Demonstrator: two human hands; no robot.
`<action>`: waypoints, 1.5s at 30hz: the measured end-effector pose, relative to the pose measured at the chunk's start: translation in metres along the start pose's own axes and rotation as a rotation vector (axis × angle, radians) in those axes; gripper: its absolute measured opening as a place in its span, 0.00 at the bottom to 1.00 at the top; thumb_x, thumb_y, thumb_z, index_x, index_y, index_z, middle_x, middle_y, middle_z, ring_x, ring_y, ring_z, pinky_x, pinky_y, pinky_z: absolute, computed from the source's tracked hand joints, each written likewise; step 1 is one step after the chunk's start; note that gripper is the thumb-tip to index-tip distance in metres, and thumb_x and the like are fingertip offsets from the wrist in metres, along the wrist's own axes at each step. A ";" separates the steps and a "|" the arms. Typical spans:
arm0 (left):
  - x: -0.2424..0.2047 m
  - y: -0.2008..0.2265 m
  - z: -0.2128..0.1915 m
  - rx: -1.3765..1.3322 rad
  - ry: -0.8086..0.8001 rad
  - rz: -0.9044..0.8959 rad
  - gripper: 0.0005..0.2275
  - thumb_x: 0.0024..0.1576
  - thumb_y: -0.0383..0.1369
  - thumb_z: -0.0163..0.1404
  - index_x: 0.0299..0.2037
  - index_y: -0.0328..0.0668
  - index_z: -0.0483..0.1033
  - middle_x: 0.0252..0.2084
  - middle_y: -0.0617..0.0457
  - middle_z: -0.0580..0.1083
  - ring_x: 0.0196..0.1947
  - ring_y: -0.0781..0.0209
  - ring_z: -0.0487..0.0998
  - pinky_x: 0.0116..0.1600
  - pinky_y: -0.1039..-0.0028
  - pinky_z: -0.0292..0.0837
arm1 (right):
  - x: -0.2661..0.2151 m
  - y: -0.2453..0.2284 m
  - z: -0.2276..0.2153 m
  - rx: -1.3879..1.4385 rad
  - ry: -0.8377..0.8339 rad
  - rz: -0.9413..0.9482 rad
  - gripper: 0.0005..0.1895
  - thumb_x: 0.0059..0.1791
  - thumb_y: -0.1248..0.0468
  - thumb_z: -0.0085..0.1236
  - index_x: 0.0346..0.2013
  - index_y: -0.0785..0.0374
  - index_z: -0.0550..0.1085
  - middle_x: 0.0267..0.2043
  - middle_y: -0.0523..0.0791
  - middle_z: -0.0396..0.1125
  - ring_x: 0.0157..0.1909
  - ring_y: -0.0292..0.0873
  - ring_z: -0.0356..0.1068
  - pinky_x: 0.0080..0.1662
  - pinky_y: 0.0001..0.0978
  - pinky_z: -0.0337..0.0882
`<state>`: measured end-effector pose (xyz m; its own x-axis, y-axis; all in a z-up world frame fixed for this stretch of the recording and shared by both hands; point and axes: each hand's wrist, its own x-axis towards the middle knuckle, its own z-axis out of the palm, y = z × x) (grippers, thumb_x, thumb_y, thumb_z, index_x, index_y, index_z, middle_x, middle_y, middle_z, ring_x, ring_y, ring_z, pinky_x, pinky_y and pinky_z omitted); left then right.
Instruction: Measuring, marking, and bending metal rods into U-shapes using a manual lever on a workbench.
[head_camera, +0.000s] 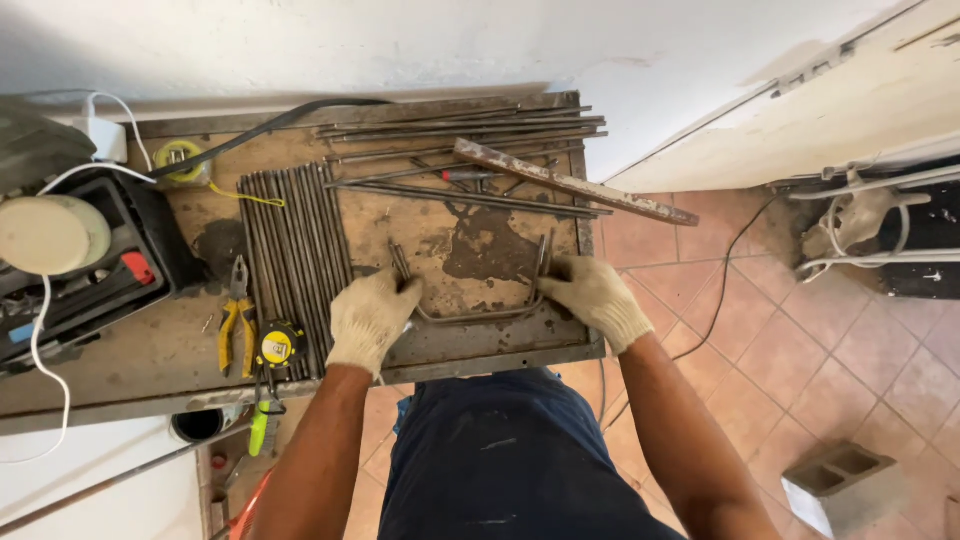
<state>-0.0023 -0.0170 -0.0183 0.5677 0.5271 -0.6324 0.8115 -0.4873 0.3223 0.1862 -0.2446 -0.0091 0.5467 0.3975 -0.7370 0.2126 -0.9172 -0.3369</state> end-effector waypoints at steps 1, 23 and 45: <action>-0.004 0.002 -0.001 -0.057 0.059 0.003 0.23 0.54 0.55 0.47 0.34 0.42 0.80 0.36 0.42 0.81 0.44 0.42 0.83 0.46 0.56 0.77 | -0.007 0.002 -0.003 0.143 0.049 -0.042 0.25 0.44 0.44 0.61 0.49 0.55 0.80 0.49 0.50 0.76 0.59 0.54 0.72 0.59 0.50 0.72; -0.075 0.063 -0.004 -0.883 0.351 -0.020 0.17 0.57 0.40 0.50 0.53 0.42 0.79 0.48 0.37 0.80 0.56 0.43 0.79 0.61 0.53 0.71 | 0.009 0.037 -0.013 0.761 0.192 -0.477 0.13 0.50 0.63 0.60 0.49 0.61 0.79 0.36 0.53 0.75 0.41 0.44 0.75 0.43 0.38 0.78; -0.055 0.028 -0.006 -1.062 0.114 0.223 0.22 0.59 0.30 0.49 0.64 0.30 0.71 0.44 0.32 0.79 0.43 0.48 0.81 0.52 0.62 0.80 | -0.020 0.017 0.000 0.825 0.296 -0.327 0.18 0.48 0.63 0.62 0.53 0.57 0.80 0.48 0.52 0.77 0.54 0.51 0.75 0.56 0.46 0.74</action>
<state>-0.0101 -0.0551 0.0302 0.6821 0.5897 -0.4324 0.3626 0.2408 0.9003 0.1785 -0.2679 -0.0004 0.7695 0.5050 -0.3910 -0.1877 -0.4063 -0.8943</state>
